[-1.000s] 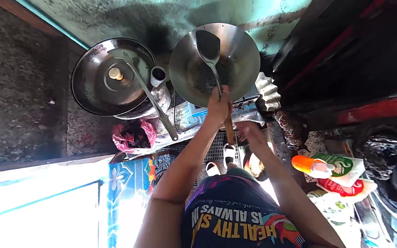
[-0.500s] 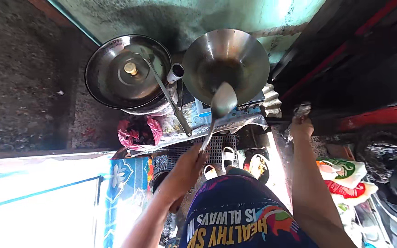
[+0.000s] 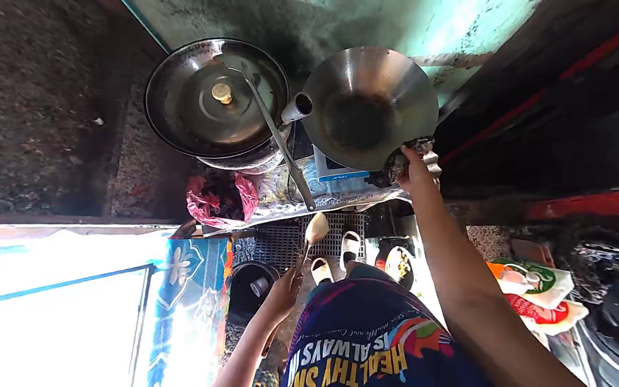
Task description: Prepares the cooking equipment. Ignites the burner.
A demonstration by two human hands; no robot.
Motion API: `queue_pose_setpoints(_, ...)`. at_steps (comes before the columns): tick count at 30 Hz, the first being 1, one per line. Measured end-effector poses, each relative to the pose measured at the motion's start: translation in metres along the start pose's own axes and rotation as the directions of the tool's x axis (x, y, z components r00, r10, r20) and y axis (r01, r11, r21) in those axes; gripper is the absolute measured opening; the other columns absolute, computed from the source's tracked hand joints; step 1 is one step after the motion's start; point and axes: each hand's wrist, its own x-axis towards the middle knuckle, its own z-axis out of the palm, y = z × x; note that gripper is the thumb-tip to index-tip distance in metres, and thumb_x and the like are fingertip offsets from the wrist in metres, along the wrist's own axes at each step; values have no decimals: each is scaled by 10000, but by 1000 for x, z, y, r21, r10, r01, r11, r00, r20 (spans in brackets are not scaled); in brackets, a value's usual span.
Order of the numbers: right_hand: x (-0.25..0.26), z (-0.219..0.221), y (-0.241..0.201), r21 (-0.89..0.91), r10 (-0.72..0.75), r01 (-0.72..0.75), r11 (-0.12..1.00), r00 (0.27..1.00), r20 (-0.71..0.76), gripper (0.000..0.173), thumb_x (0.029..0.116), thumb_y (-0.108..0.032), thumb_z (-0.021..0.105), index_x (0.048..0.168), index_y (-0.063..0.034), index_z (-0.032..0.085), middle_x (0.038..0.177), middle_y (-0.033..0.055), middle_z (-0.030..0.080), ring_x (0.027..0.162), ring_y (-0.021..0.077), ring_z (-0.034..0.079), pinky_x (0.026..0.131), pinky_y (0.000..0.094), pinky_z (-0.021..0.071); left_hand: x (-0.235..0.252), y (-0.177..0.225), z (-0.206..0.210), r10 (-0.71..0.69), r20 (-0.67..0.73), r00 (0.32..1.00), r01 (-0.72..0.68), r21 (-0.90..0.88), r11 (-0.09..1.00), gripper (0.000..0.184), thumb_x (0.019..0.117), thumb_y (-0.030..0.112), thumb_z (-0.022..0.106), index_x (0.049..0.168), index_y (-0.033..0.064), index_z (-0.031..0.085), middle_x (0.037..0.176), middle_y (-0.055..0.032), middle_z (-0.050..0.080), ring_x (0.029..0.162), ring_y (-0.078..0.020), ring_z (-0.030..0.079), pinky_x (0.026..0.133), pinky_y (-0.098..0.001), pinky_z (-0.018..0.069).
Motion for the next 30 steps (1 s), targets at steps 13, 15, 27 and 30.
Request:
queue_pose_setpoints(13, 3, 56, -117, -509, -173, 76, 857, 974, -145, 359, 1021, -199, 539, 1348, -58, 497, 978, 71, 525, 735, 148, 509, 639, 327, 470, 22, -92, 36, -322, -110, 940, 274, -315, 909, 371, 1129, 236, 387, 1386, -10, 491, 866, -152, 595, 666, -237, 603, 657, -417, 550)
queue_pose_setpoints(15, 16, 91, -156, -616, -217, 123, 778, 973, -80, 425, 1029, -177, 519, 1436, -88, 435, 1021, 91, 526, 752, 171, 518, 638, 346, 478, 25, -88, 35, -331, -115, 937, 278, -332, 901, 362, 1130, 228, 384, 1372, -17, 495, 862, -155, 597, 666, -243, 605, 662, -420, 551)
queue_pose_setpoints(27, 31, 113, -278, -945, -438, 74, 318, 896, -77, 569, 959, -61, 536, 1504, -18, 380, 1351, 236, 527, 1138, 325, 594, 873, 512, 538, 13, -82, 55, -296, -175, 939, 190, -452, 871, 328, 1119, 182, 415, 1350, -23, 527, 851, -146, 597, 635, -207, 595, 636, -381, 546)
queue_pose_setpoints(30, 15, 89, -271, -925, -417, 45, 377, 900, -126, 513, 1002, -105, 497, 1493, 3, 396, 1380, 239, 507, 1165, 320, 576, 904, 511, 520, 13, -85, 49, -263, -159, 951, 181, -402, 898, 325, 1119, 187, 420, 1348, -15, 533, 844, -135, 598, 636, -200, 595, 636, -376, 547)
